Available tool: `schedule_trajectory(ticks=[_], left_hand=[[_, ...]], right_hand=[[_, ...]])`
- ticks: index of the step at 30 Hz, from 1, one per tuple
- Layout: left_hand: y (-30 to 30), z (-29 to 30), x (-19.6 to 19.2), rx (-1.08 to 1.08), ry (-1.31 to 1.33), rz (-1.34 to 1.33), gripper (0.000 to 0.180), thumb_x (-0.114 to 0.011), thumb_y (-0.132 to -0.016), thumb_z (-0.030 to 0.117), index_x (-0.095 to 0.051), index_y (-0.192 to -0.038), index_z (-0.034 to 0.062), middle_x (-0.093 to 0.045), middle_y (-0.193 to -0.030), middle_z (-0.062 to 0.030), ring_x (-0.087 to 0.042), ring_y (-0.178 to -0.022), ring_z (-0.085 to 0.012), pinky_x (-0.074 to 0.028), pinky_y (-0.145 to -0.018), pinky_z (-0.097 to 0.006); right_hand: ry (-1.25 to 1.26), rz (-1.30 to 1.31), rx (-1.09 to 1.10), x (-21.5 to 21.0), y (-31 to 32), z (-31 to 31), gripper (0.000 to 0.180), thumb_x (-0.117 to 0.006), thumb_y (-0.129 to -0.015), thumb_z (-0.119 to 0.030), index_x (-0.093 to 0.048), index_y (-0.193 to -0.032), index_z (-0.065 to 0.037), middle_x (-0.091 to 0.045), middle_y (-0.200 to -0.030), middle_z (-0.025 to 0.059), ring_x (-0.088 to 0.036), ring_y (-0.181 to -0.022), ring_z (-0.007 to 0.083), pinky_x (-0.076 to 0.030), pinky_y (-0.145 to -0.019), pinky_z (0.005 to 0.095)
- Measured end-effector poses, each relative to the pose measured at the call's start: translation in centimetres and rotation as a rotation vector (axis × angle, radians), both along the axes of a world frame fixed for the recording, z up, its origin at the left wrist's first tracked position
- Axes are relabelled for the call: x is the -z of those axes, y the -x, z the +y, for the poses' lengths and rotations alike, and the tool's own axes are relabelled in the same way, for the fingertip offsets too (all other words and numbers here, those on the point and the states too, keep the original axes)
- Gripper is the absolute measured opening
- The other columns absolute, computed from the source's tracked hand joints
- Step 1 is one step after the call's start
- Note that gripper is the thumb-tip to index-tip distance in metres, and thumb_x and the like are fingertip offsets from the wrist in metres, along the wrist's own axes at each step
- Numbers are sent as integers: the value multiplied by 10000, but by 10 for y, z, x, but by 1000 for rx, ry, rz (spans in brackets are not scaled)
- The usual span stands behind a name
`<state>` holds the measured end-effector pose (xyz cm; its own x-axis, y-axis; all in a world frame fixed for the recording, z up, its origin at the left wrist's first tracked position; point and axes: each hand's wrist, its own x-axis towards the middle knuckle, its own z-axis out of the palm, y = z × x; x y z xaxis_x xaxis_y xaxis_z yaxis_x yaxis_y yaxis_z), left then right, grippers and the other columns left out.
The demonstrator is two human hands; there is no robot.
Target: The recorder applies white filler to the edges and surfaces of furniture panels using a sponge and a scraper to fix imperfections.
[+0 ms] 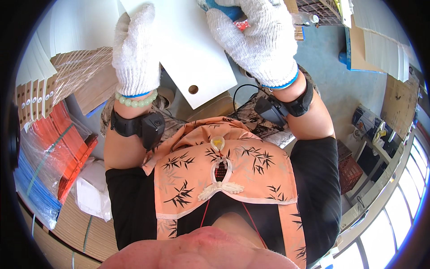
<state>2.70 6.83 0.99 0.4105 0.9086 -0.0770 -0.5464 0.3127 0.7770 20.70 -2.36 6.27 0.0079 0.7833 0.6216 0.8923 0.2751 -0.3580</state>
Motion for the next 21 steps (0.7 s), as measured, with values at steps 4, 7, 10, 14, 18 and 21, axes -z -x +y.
schedule_trajectory(ticks=[4, 7, 10, 14, 18, 21], left_hand=[[0, 2, -13, -19, 98, -36, 260, -586, -1038, 158, -583, -1229, -19, -695, -1083, -95, -666, -969, -162, -543, -856, -291], [3, 4, -8, -35, 106, 25, 276, -596, -1038, 177, -578, -1226, -23, -692, -1081, -97, -665, -956, -162, -546, -847, -289], [6, 6, 2, -68, 76, 83, 297, -610, -1036, 192, -574, -1230, -29, -690, -1079, -97, -663, -944, -159, -546, -835, -285], [5, 6, -4, -71, 120, 105, 327, -633, -1029, 204, -569, -1245, -32, -689, -1064, -86, -657, -933, -151, -541, -823, -276], [4, 4, -3, -83, 135, 91, 314, -633, -1028, 195, -577, -1242, -29, -689, -1048, -73, -654, -930, -138, -539, -824, -269], [5, 4, 5, -134, 65, 76, 297, -632, -1029, 188, -586, -1231, -25, -688, -1047, -63, -650, -928, -125, -534, -823, -262]], right_hand=[[47, 67, -13, 3, 4, -4, 227, -765, -801, -45, -653, -998, -62, -670, -929, 87, -608, -825, 263, -493, -751, 383], [54, 74, -21, 2, 6, -6, 235, -760, -798, -43, -648, -1004, -60, -660, -919, 86, -605, -818, 261, -492, -745, 383], [77, 109, -9, 2, 7, -10, 241, -754, -795, -32, -642, -1007, -57, -652, -915, 90, -603, -819, 263, -490, -743, 381], [38, 62, 2, 2, 4, -6, 232, -743, -796, -12, -635, -998, -53, -642, -911, 95, -601, -824, 267, -485, -750, 378], [56, 97, 26, -3, 7, -5, 219, -733, -801, -1, -629, -987, -49, -628, -901, 93, -598, -829, 270, -480, -756, 377], [72, 59, -31, 0, 5, -7, 226, -739, -796, 2, -627, -985, -51, -616, -906, 98, -599, -830, 273, -481, -757, 378]])
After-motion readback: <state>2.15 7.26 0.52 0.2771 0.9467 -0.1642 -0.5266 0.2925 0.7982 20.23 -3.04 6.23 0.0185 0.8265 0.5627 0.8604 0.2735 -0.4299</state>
